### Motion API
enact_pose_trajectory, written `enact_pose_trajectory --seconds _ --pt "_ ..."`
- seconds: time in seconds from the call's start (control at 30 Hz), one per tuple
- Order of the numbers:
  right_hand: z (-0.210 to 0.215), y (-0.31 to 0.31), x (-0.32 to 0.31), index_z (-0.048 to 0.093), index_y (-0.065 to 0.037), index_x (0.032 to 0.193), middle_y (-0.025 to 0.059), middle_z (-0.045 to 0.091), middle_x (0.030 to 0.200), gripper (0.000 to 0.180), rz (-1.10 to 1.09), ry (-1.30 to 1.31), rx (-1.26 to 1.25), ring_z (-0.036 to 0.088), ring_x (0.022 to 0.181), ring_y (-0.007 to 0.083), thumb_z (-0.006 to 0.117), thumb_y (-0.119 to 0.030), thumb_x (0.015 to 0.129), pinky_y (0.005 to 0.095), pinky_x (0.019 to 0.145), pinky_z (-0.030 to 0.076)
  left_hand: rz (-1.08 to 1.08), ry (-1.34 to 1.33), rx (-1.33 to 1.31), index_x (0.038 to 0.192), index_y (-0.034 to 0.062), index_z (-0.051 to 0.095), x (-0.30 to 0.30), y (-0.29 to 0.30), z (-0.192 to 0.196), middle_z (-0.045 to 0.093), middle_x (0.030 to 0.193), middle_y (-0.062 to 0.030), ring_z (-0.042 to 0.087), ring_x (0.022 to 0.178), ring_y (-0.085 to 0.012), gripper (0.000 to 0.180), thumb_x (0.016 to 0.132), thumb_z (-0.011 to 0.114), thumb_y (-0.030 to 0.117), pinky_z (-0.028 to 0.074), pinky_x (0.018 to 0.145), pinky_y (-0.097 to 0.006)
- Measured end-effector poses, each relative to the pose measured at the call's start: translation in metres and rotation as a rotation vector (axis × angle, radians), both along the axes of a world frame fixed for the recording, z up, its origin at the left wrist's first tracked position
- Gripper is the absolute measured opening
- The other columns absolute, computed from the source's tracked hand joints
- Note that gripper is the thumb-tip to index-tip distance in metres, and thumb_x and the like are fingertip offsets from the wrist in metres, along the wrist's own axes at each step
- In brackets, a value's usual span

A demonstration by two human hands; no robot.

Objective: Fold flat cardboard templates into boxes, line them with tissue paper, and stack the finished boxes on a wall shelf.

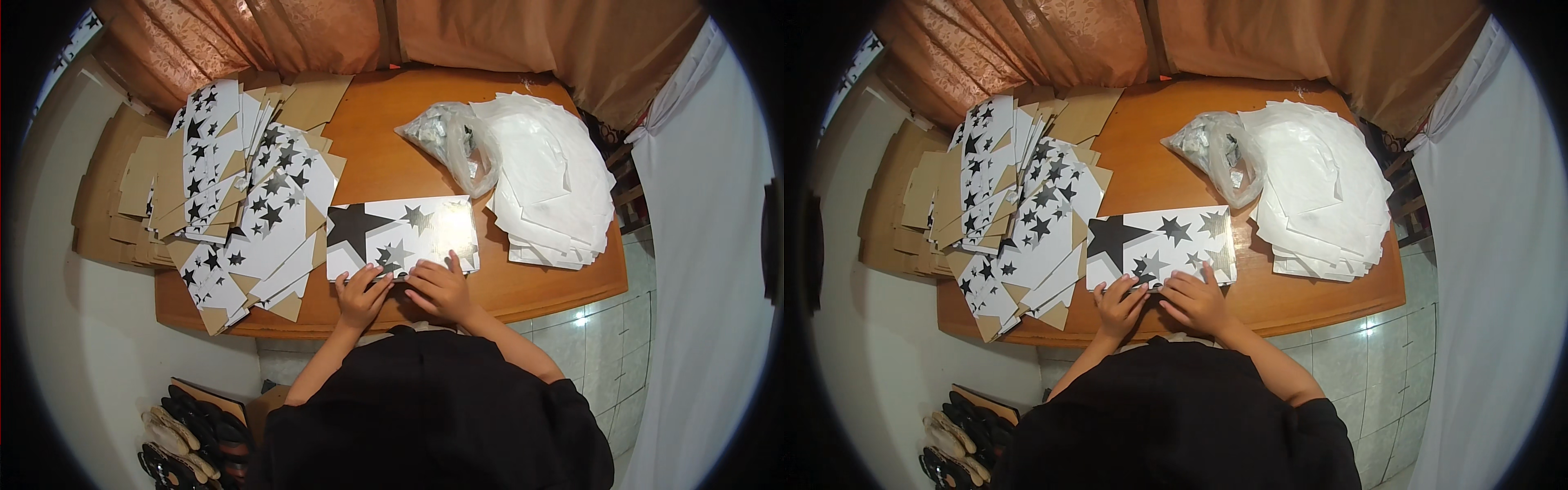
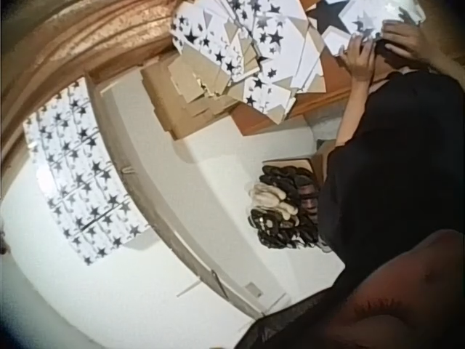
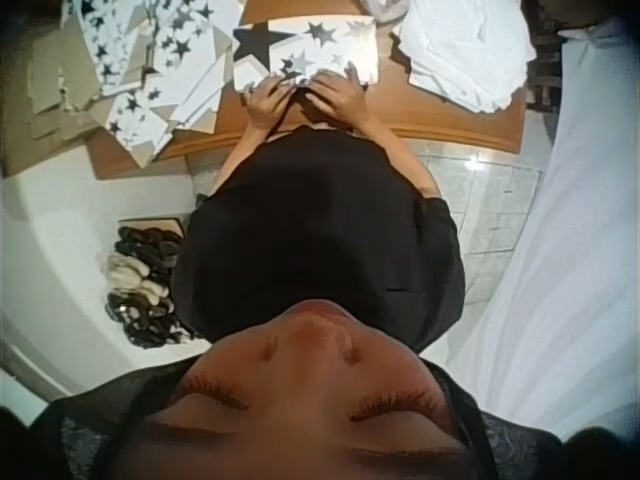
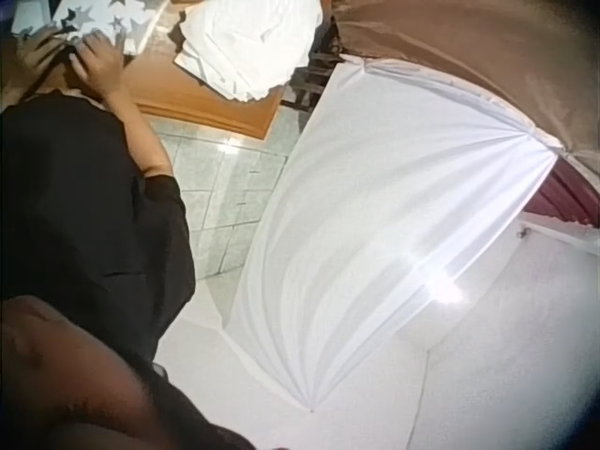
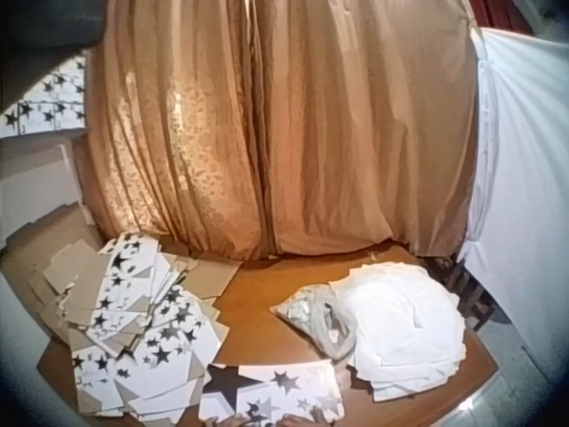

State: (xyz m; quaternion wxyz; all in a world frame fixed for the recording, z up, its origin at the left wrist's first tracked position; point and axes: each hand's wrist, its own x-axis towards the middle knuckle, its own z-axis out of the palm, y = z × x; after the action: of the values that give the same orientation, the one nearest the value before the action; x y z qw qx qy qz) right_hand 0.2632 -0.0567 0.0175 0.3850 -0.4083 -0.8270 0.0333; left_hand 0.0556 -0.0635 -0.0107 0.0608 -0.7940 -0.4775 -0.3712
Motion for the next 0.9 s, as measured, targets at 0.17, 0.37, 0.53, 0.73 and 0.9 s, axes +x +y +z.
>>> enact_pose_trajectory --seconds 0.17,0.37,0.53,0.73,0.9 --pt "-0.008 0.003 -0.004 0.066 -0.015 0.089 -0.0019 0.064 0.095 0.019 0.053 -0.031 0.132 0.061 0.094 0.0140 0.072 -0.018 0.071 0.0433 0.091 0.035 0.016 0.048 0.054 0.096 0.0205 0.067 0.000 -0.001 -0.010 0.062 0.101 0.0026 0.057 0.102 -0.0151 0.027 0.070 0.073 0.026 0.025 0.092 -0.039" --pt "0.001 0.004 -0.003 0.065 -0.016 0.088 -0.0027 0.063 0.091 0.019 0.088 -0.077 0.152 0.060 0.091 0.0138 0.071 -0.016 0.070 0.0421 0.087 0.036 0.014 -0.055 0.052 0.092 0.0165 0.065 0.004 0.002 0.000 0.058 0.097 -0.0007 0.055 0.100 -0.0181 0.040 0.060 0.077 0.035 0.027 0.088 -0.039" --pt "0.000 0.004 0.000 0.064 -0.015 0.091 -0.0015 0.061 0.093 0.019 0.070 -0.153 0.195 0.059 0.093 0.0150 0.065 -0.018 0.072 0.0420 0.085 0.037 -0.020 -0.024 -0.092 0.101 0.0166 0.064 -0.005 0.000 0.018 0.058 0.104 -0.0054 0.053 0.106 -0.0214 0.044 0.064 0.076 0.036 0.027 0.089 -0.043" --pt "0.002 0.009 -0.002 0.063 -0.012 0.095 0.0012 0.059 0.096 0.024 0.065 -0.185 0.222 0.056 0.092 0.0169 0.060 -0.018 0.073 0.0385 0.077 0.040 -0.007 -0.023 -0.125 0.099 0.0191 0.067 0.004 0.004 0.015 0.061 0.109 -0.0020 0.054 0.108 -0.0205 0.032 0.071 0.073 0.031 0.025 0.092 -0.044" --pt "0.010 0.010 -0.005 0.064 -0.012 0.093 0.0016 0.060 0.093 0.025 0.079 -0.167 0.155 0.058 0.087 0.0175 0.068 -0.014 0.069 0.0336 0.072 0.041 0.018 -0.105 -0.124 0.089 0.0193 0.070 0.005 0.006 0.011 0.064 0.100 0.0001 0.057 0.104 -0.0189 0.020 0.072 0.073 0.028 0.025 0.089 -0.040"
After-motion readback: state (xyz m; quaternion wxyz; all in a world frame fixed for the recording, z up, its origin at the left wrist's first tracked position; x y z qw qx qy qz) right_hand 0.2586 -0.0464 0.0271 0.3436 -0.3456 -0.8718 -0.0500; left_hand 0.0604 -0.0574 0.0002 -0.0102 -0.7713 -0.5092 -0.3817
